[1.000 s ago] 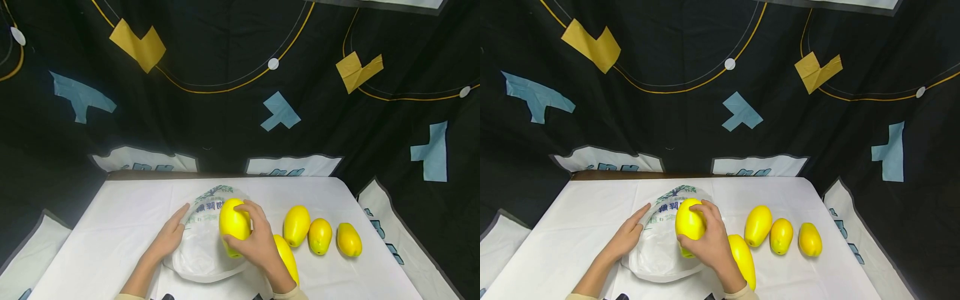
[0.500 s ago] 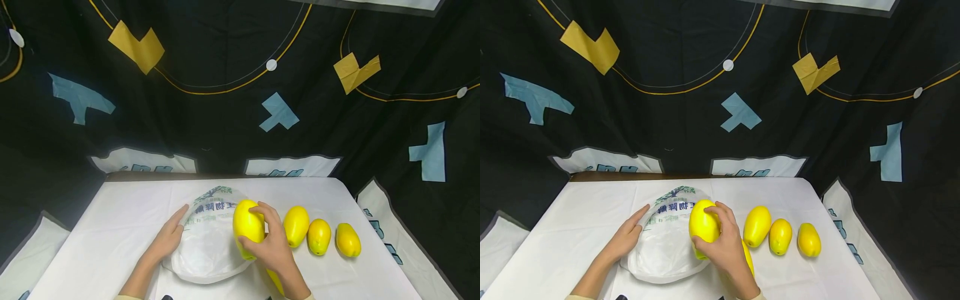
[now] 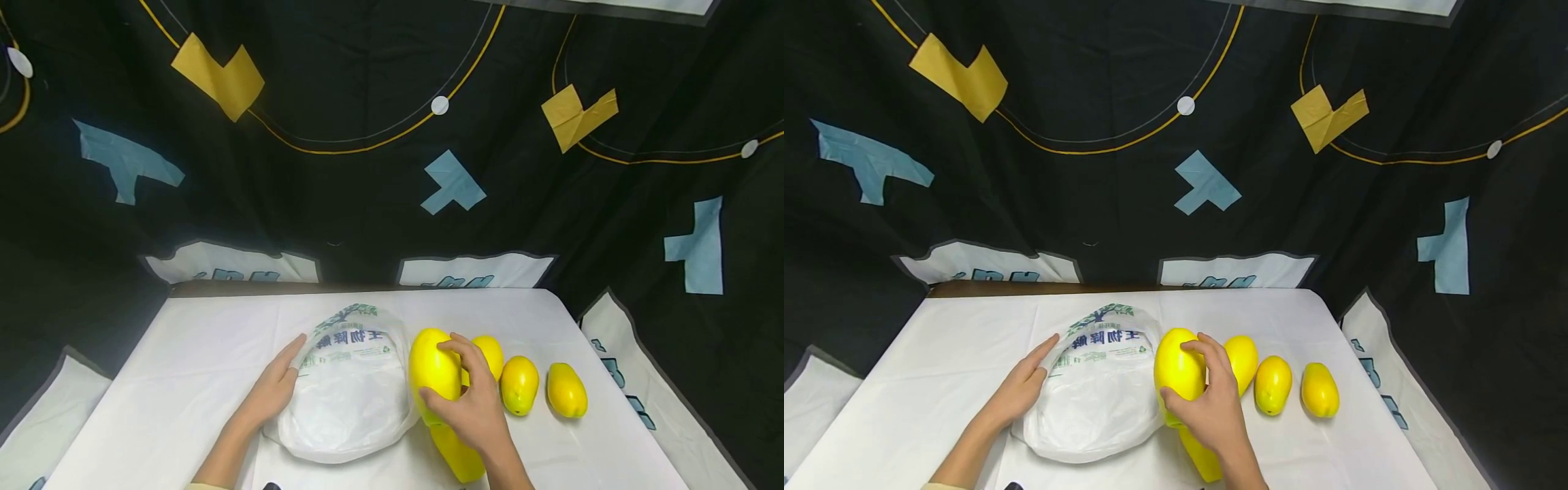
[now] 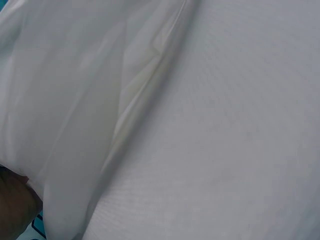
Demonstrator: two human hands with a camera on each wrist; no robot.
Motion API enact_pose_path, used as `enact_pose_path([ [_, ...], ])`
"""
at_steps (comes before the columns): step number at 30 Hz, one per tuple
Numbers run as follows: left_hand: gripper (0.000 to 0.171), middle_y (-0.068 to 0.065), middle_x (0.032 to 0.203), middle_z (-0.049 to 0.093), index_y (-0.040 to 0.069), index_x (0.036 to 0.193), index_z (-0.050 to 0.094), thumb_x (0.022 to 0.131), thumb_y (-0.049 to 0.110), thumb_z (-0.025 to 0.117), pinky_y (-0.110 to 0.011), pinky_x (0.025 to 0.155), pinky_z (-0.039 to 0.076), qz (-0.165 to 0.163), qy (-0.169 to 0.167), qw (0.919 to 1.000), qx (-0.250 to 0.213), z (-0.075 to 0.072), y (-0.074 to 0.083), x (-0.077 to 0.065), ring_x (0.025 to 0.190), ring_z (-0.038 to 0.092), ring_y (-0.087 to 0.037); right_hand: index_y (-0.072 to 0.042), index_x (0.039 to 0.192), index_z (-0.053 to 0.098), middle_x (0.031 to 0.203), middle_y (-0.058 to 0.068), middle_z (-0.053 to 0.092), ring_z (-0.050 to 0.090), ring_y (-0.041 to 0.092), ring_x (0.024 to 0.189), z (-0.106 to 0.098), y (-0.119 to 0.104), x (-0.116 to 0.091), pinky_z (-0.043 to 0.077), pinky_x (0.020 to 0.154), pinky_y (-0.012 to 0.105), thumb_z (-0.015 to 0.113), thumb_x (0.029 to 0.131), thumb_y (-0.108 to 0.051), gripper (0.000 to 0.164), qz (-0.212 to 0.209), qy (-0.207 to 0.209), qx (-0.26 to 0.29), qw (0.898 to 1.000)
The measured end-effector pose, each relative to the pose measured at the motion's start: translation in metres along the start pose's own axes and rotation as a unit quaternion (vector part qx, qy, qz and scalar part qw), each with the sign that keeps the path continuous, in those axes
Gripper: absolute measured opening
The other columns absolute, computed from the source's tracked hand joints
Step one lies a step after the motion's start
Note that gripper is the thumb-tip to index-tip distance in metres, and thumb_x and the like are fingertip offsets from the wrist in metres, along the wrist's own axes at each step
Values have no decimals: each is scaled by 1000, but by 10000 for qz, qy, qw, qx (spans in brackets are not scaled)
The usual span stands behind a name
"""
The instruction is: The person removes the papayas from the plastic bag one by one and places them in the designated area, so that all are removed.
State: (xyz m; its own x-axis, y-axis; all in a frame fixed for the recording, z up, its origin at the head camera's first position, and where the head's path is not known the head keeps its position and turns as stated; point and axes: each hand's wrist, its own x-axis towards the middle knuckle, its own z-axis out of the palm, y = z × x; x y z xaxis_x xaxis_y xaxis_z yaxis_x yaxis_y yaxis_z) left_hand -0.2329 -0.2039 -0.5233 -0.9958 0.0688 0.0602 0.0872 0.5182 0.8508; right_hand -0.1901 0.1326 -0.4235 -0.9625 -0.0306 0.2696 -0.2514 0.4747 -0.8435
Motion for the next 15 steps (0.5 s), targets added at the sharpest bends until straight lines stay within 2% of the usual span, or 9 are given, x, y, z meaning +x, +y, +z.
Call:
enact_pose_path([
  [8, 60, -17, 160, 20, 5, 155, 22, 96, -2, 31, -54, 118, 11, -2, 1, 10000, 15, -1, 0, 0, 146, 14, -36, -34, 119, 56, 146, -8, 42, 45, 24, 122, -13, 6, -2, 45, 95, 52, 88, 66, -16, 64, 293, 121, -120, 9994],
  [15, 61, -16, 160, 19, 5, 155, 21, 95, -3, 31, -54, 118, 11, -17, -8, 10000, -5, 0, 0, 0, 146, 14, -35, -32, 120, 56, 146, -7, 42, 46, 24, 120, -23, 12, -4, 44, 96, 49, 88, 67, -17, 64, 387, 229, -260, 9987],
])
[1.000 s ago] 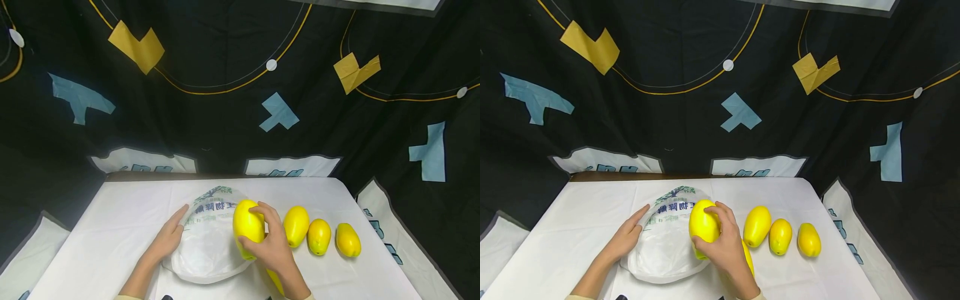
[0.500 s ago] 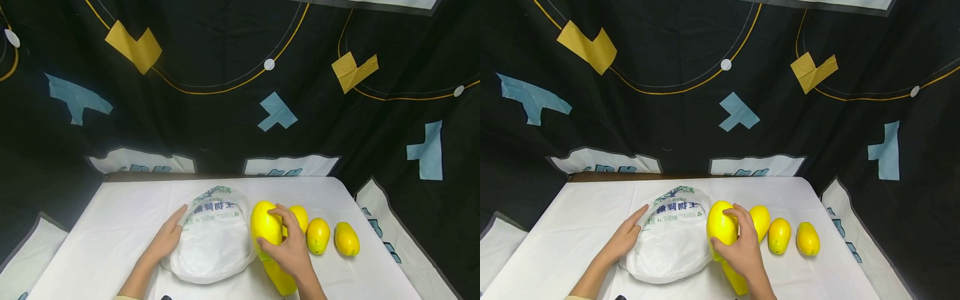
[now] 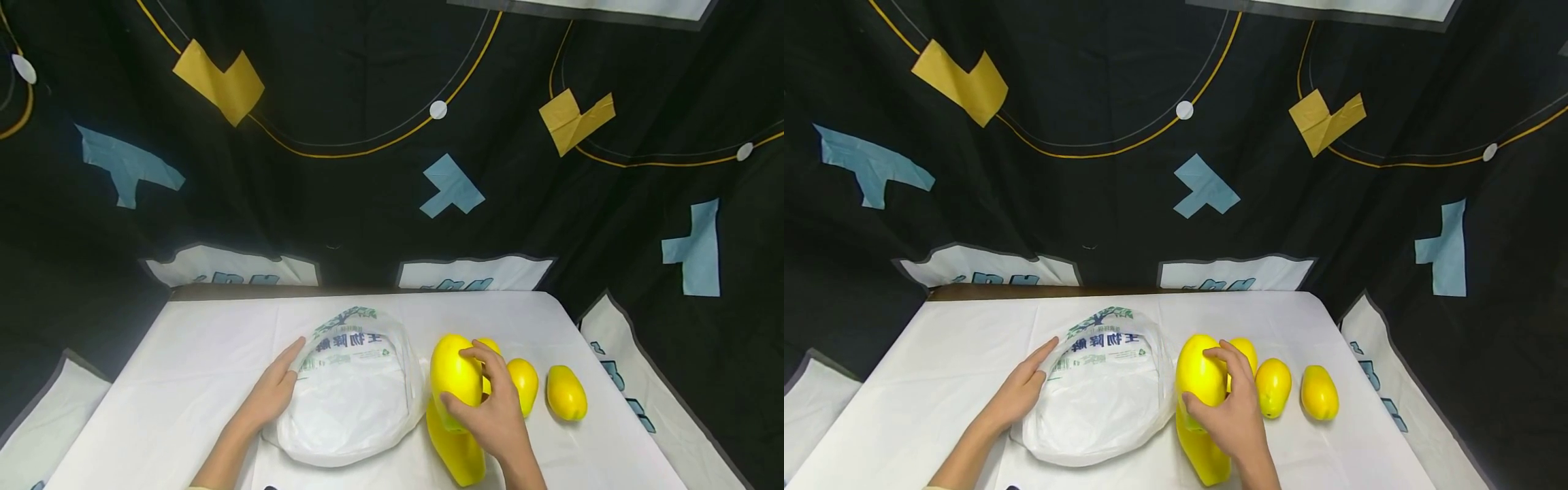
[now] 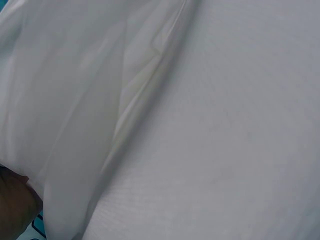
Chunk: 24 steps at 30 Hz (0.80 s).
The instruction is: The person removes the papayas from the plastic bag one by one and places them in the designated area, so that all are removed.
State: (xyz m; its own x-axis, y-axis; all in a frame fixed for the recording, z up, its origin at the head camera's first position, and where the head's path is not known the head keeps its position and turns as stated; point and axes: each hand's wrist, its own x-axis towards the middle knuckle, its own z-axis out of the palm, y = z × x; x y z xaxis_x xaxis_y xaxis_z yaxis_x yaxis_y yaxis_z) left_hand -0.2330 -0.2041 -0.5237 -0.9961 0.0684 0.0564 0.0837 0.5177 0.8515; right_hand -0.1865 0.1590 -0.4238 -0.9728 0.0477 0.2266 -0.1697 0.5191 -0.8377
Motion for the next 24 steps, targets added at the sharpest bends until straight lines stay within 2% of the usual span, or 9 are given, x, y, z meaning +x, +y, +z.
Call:
enact_pose_path([
  [6, 60, -18, 159, 19, 3, 154, 22, 95, -4, 31, -55, 118, 11, 56, 13, 10000, -15, 0, 0, 0, 146, 14, -37, -31, 121, 56, 146, -8, 41, 45, 25, 120, -8, 5, -5, 48, 91, 51, 88, 68, -20, 62, 157, -8, 48, 9999],
  [12, 60, -16, 160, 19, 5, 155, 21, 96, -2, 31, -54, 118, 10, 8, -5, 10000, -6, 0, 1, 1, 147, 13, -36, -27, 123, 55, 148, -2, 39, 42, 27, 128, -16, 13, -7, 43, 102, 56, 88, 67, -19, 65, 381, 75, -156, 9991],
  [17, 60, -17, 160, 19, 5, 155, 21, 96, -2, 30, -54, 118, 10, 4, -23, 10000, 12, 0, 1, 1, 147, 13, -35, -26, 123, 54, 148, -3, 38, 43, 27, 125, -20, 21, -9, 41, 102, 55, 87, 67, -18, 66, 687, 164, -367, 9968],
  [24, 60, -16, 160, 19, 6, 155, 21, 97, -1, 30, -54, 118, 10, -17, -11, 10000, 24, -1, 1, -1, 147, 13, -35, -24, 123, 53, 149, 0, 37, 41, 27, 127, -24, 29, -13, 40, 102, 55, 86, 67, -15, 66, 665, 172, -389, 9969],
])
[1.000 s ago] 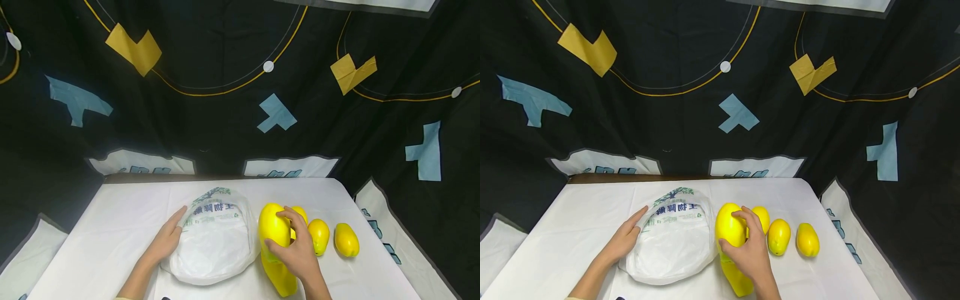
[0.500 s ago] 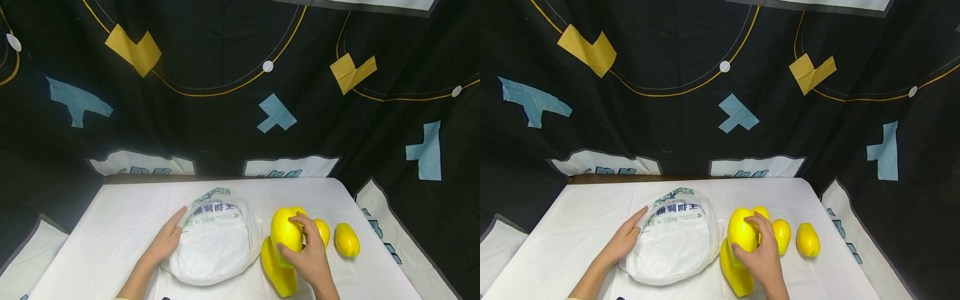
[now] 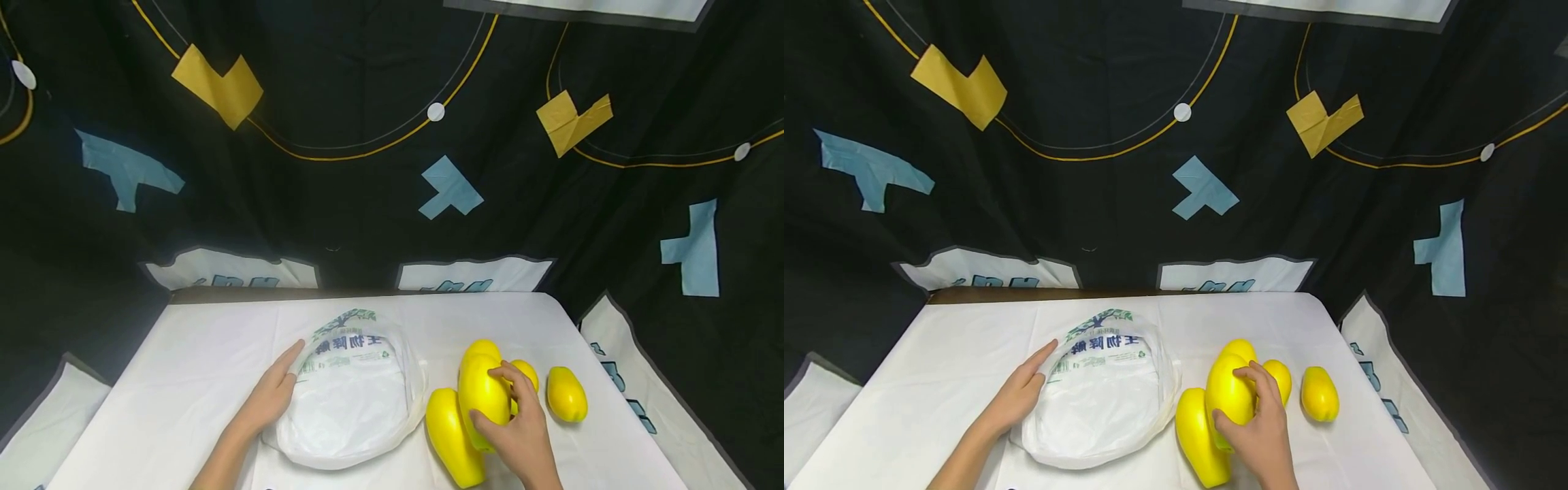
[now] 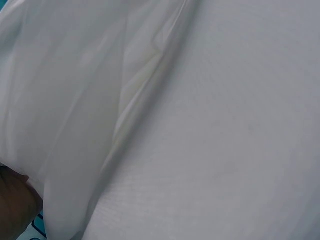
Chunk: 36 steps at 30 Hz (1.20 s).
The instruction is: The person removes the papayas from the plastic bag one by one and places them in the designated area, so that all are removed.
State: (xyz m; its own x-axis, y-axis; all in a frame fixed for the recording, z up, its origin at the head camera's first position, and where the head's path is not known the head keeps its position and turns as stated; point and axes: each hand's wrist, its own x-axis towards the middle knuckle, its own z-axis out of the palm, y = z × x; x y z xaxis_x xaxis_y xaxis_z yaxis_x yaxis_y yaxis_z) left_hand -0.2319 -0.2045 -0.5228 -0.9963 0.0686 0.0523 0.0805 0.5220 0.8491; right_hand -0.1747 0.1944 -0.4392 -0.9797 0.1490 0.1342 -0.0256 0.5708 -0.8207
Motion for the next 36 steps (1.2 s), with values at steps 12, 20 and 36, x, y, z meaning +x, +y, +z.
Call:
enact_pose_path([
  [12, 60, -16, 160, 19, 7, 155, 22, 97, -1, 31, -55, 118, 10, -68, 19, 10000, 35, 1, -1, -1, 146, 13, -36, -24, 122, 52, 148, 1, 38, 43, 28, 126, -4, 15, -3, 42, 100, 54, 85, 67, -14, 65, 191, -126, -107, 9997],
  [20, 59, -17, 160, 19, 6, 155, 22, 97, -2, 31, -55, 118, 10, 11, 13, 10000, 25, 0, -2, 1, 146, 14, -37, -22, 125, 50, 149, 6, 36, 38, 32, 133, -7, 21, -4, 39, 104, 58, 84, 68, -13, 67, 445, -210, -188, 9986],
  [36, 60, -17, 159, 19, 5, 155, 22, 96, -2, 31, -55, 117, 11, -1, 15, 10000, 77, 0, 1, 1, 146, 14, -37, -19, 128, 47, 142, 10, 36, 35, 34, 132, -15, 43, -14, 33, 108, 60, 82, 70, -15, 68, 897, -405, -425, 9942],
])
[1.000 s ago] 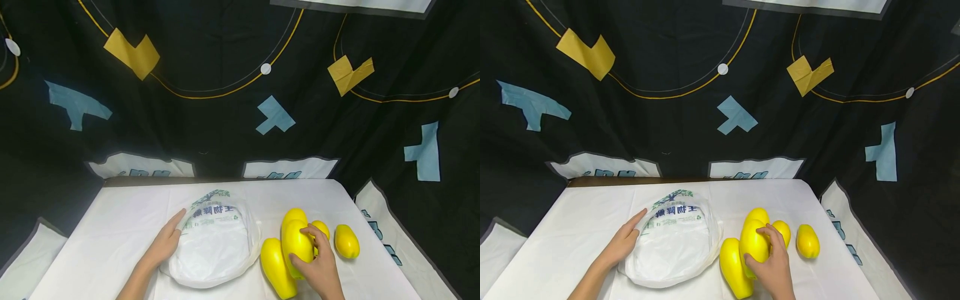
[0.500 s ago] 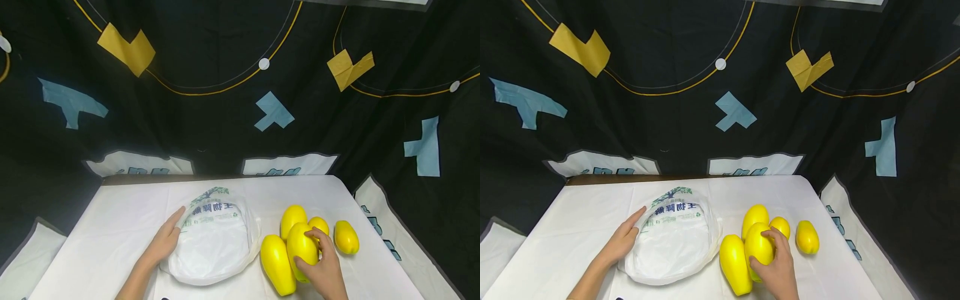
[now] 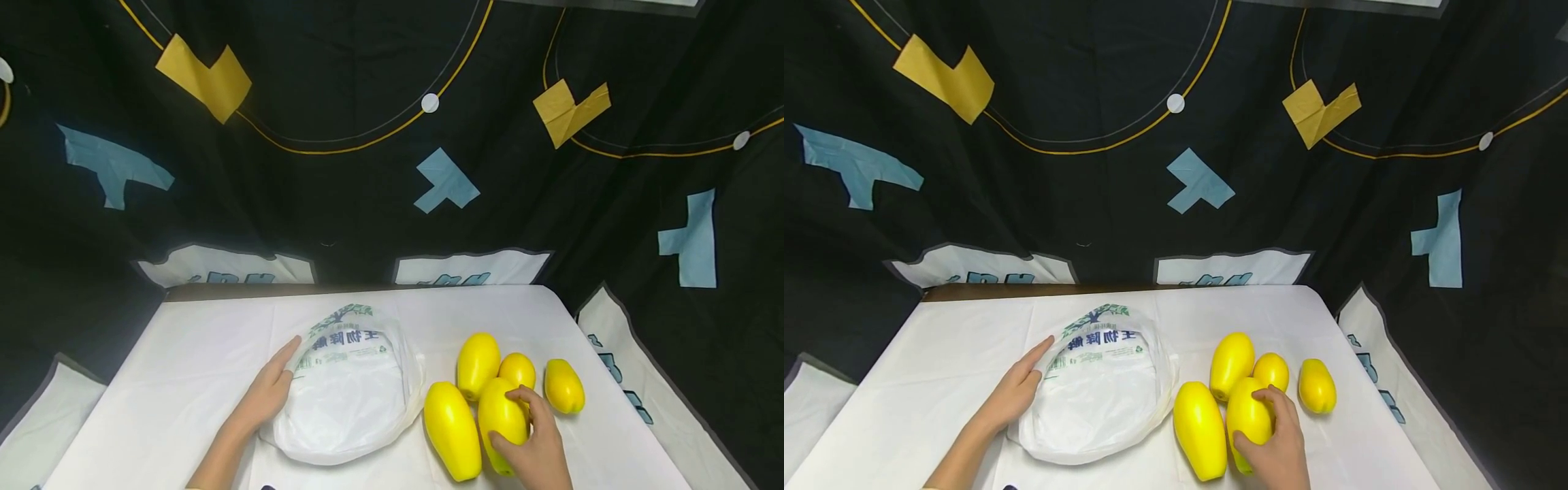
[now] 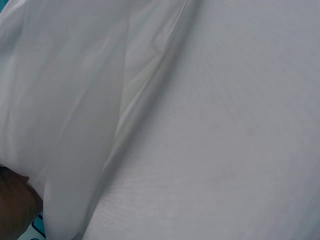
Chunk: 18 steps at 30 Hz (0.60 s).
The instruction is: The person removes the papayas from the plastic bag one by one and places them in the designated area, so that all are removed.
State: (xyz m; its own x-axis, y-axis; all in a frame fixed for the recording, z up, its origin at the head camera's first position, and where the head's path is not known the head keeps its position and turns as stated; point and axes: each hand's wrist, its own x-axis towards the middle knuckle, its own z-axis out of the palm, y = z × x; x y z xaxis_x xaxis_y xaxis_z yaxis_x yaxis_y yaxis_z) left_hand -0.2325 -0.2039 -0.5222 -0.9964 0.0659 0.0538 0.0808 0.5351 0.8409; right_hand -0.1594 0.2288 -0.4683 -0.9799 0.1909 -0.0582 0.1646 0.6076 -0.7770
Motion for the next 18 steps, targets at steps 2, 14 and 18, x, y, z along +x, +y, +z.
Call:
enact_pose_path([
  [2, 60, -17, 160, 19, 6, 155, 21, 96, -2, 31, -55, 117, 11, 7, -4, 10000, 9, 0, 0, 0, 146, 14, -37, -19, 128, 46, 143, 10, 35, 34, 35, 132, -1, 3, 0, 33, 108, 61, 82, 70, -16, 69, 132, -63, -48, 9999],
  [14, 60, -16, 160, 19, 6, 155, 21, 97, -1, 31, -55, 117, 11, 11, -1, 10000, -39, 0, -2, -1, 146, 14, -36, -17, 130, 45, 145, 16, 33, 35, 38, 131, 1, 20, -3, 31, 107, 64, 85, 69, -17, 73, 476, -262, -182, 9984],
  [18, 60, -17, 160, 19, 6, 155, 21, 97, -2, 31, -55, 117, 12, 53, -7, 10000, -36, 0, -2, 0, 146, 14, -35, -16, 128, 46, 143, 17, 34, 32, 39, 135, 2, 22, -5, 27, 109, 64, 84, 68, -14, 72, 375, -226, -197, 9988],
])
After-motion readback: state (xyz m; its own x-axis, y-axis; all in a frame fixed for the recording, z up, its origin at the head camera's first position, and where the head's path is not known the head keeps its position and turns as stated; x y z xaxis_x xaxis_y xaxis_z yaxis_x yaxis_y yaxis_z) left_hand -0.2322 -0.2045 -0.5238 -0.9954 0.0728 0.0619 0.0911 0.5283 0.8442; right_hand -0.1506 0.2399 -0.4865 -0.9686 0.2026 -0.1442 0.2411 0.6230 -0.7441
